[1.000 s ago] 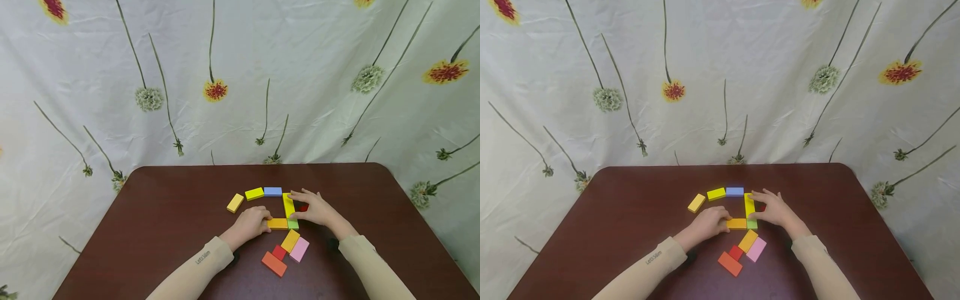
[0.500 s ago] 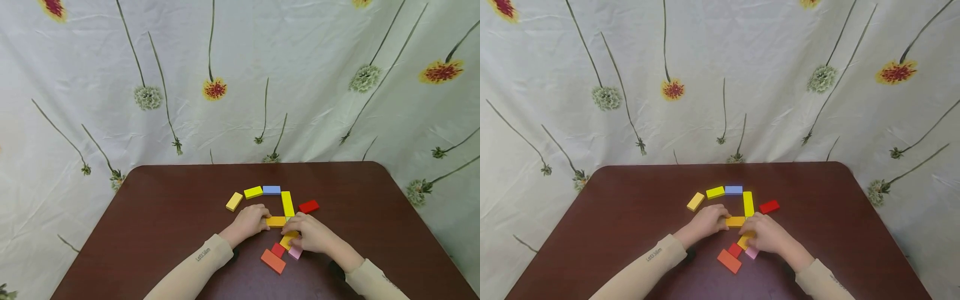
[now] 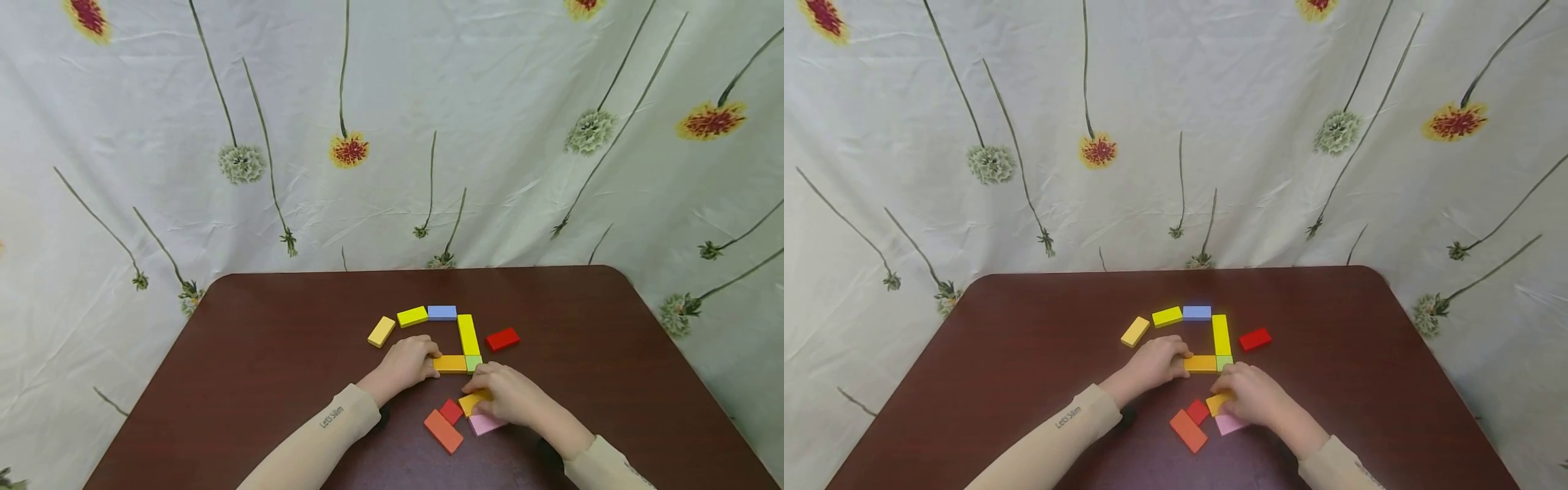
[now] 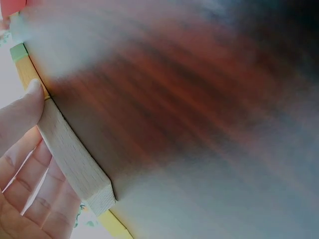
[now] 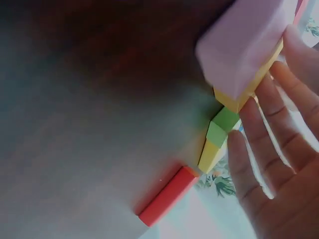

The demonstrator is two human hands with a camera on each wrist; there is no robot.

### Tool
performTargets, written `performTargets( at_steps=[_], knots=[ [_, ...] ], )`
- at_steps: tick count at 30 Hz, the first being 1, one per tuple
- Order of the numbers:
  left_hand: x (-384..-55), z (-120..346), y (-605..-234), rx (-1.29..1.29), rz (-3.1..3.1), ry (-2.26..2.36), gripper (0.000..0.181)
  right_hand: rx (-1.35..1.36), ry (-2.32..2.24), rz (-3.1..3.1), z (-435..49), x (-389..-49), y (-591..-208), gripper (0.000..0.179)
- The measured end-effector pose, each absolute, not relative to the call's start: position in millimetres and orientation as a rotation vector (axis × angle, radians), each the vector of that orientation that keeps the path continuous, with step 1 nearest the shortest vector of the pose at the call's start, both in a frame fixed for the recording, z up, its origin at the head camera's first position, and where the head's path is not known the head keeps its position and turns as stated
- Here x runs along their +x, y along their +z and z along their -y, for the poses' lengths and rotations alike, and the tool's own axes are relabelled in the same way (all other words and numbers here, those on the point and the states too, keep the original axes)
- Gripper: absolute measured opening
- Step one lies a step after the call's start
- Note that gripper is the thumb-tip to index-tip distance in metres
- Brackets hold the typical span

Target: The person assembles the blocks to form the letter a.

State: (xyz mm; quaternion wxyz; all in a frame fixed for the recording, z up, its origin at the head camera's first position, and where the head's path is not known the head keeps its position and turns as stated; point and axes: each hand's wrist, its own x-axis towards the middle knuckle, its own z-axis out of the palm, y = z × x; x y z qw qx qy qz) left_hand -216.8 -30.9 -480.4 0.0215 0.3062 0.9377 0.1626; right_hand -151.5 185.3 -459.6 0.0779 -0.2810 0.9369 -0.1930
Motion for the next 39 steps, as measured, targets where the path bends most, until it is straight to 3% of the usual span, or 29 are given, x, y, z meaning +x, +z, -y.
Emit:
performTargets(
  at_steps=[13,22,39],
  knots=[
    [-217,31,-482,0.949,-2.895,0.521,0.026,-0.328,-0.774,-2.851,-180,-128,-469,0.019],
    [-217,30,-481,0.955,-2.908,0.51,0.026,0.097,-0.743,-2.853,-165,-126,-466,0.032],
    [-218,31,-480,0.953,-2.895,0.533,0.025,0.197,-0.822,-2.892,-160,-142,-466,0.036]
  ],
)
